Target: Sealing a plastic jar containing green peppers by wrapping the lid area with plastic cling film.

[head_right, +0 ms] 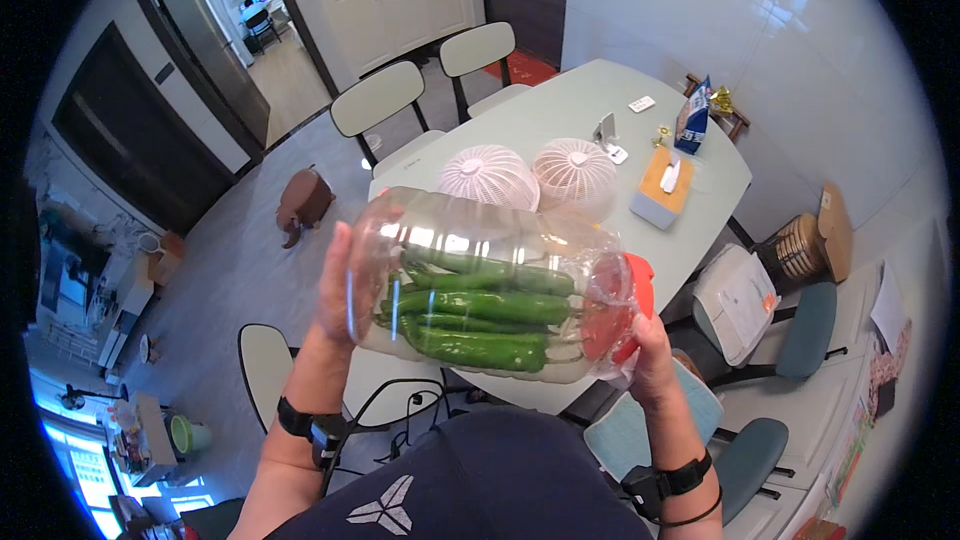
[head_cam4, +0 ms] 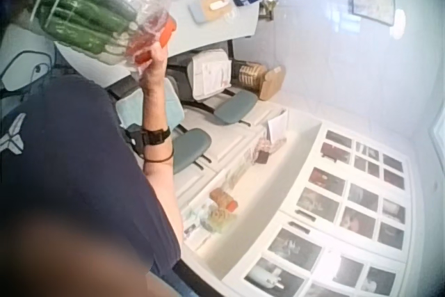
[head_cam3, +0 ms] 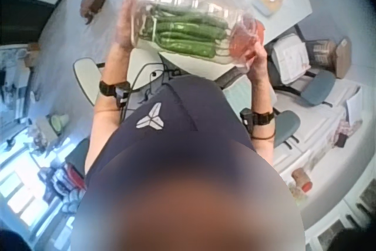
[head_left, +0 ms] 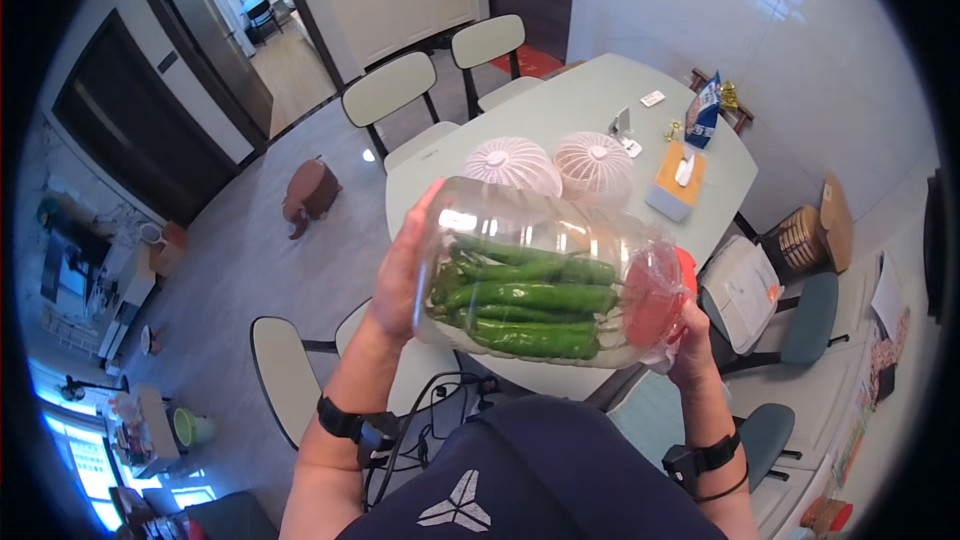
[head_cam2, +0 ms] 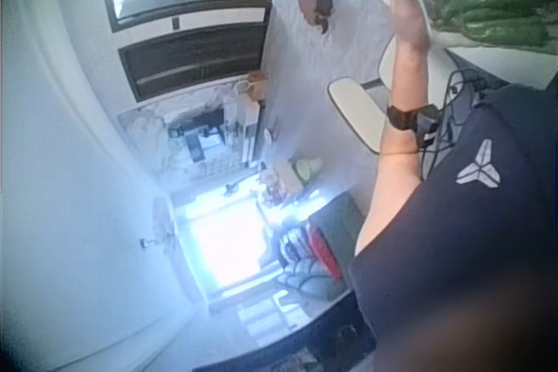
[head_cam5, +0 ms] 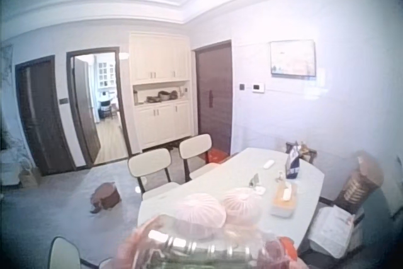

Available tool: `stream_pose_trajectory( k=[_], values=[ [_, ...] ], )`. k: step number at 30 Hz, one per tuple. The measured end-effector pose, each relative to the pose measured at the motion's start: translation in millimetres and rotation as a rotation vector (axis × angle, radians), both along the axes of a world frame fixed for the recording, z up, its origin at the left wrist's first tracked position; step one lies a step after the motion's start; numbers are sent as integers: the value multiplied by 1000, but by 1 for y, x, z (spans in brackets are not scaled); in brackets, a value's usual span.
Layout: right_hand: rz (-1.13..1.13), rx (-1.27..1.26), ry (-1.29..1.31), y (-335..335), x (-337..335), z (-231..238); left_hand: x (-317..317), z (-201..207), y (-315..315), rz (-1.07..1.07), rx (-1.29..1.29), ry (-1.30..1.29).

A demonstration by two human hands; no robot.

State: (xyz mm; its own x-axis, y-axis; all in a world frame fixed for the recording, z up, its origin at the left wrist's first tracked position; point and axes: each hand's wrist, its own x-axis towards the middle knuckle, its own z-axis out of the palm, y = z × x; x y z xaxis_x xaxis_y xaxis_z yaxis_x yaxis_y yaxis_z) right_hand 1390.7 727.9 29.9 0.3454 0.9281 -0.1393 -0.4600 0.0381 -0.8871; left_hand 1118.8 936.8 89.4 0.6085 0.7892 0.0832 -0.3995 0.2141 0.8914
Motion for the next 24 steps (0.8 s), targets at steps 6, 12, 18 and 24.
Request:
stream_pose_trajectory(
  k=[6, 12, 18, 24],
  values=[
    [-34, -27, -21, -1, -5, -1, -1, -8, 3, -37, -60, 42],
    [25, 11, -19, -2, -7, 5, -4, -14, 5, -56, -112, 24],
    [55, 20, 14, -3, -5, 3, -3, -13, 3, -58, -135, 1],
    [47, 47, -37, -9, 0, 7, -7, -3, -4, -103, -56, -55]
  ],
)
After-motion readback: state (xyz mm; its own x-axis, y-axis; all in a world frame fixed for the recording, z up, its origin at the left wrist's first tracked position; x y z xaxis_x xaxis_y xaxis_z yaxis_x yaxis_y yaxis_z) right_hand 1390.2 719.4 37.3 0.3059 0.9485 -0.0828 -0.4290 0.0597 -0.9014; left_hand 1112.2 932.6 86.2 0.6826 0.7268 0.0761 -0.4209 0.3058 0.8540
